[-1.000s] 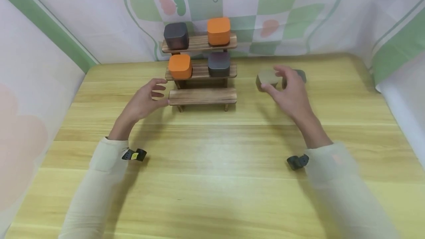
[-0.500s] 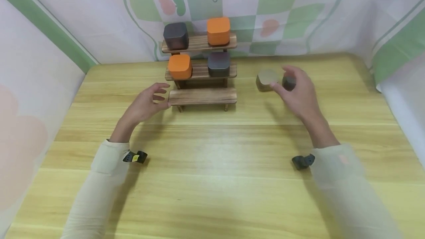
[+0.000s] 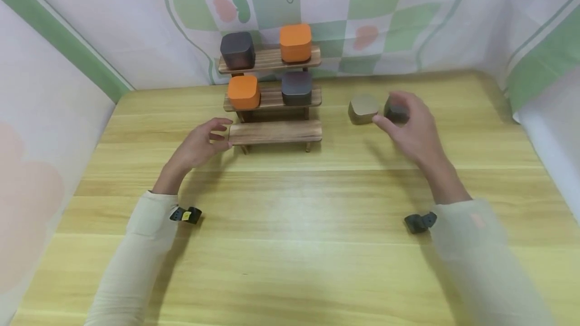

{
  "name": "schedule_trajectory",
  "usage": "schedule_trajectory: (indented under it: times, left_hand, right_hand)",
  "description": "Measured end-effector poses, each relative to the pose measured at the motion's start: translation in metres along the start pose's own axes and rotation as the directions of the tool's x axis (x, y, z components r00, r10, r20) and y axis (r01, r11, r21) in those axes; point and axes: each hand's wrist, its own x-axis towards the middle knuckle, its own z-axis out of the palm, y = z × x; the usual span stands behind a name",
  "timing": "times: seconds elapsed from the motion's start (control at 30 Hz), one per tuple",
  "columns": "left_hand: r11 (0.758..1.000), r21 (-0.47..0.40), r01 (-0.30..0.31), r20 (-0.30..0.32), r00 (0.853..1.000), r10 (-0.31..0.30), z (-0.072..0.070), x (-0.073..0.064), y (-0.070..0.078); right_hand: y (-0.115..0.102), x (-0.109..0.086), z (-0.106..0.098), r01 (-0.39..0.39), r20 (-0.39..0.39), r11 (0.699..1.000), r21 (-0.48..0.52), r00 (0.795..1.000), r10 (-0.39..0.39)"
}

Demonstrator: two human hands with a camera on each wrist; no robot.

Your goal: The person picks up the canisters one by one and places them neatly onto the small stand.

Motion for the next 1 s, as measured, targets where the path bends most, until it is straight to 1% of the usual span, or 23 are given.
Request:
schedule_trajectory:
  times: [0.17, 0.4, 0.77, 1.0]
  left_hand:
    - [1.000, 0.010, -0.005, -0.010, 1.000, 0.005, 0.001, 0.001, -0.001]
    - [1.000, -0.017, -0.021, -0.024, 0.999, 0.021, 0.004, 0.000, -0.002]
    - [0.999, -0.013, -0.046, -0.040, 0.998, 0.045, 0.005, 0.001, -0.002]
    - [1.000, -0.004, -0.020, -0.029, 0.999, 0.020, 0.005, 0.000, -0.001]
  right_hand:
    - [0.003, -0.002, 0.000, 0.010, -0.003, 1.000, -0.001, 1.000, -0.010]
    - [0.009, -0.004, -0.006, -0.016, -0.025, 1.000, -0.026, 1.000, 0.015]
    - [0.008, 0.003, -0.024, -0.017, 0.005, 0.998, -0.060, 1.000, 0.017]
    - [0.017, 0.006, -0.031, -0.025, 0.023, 0.996, -0.089, 0.999, 0.027]
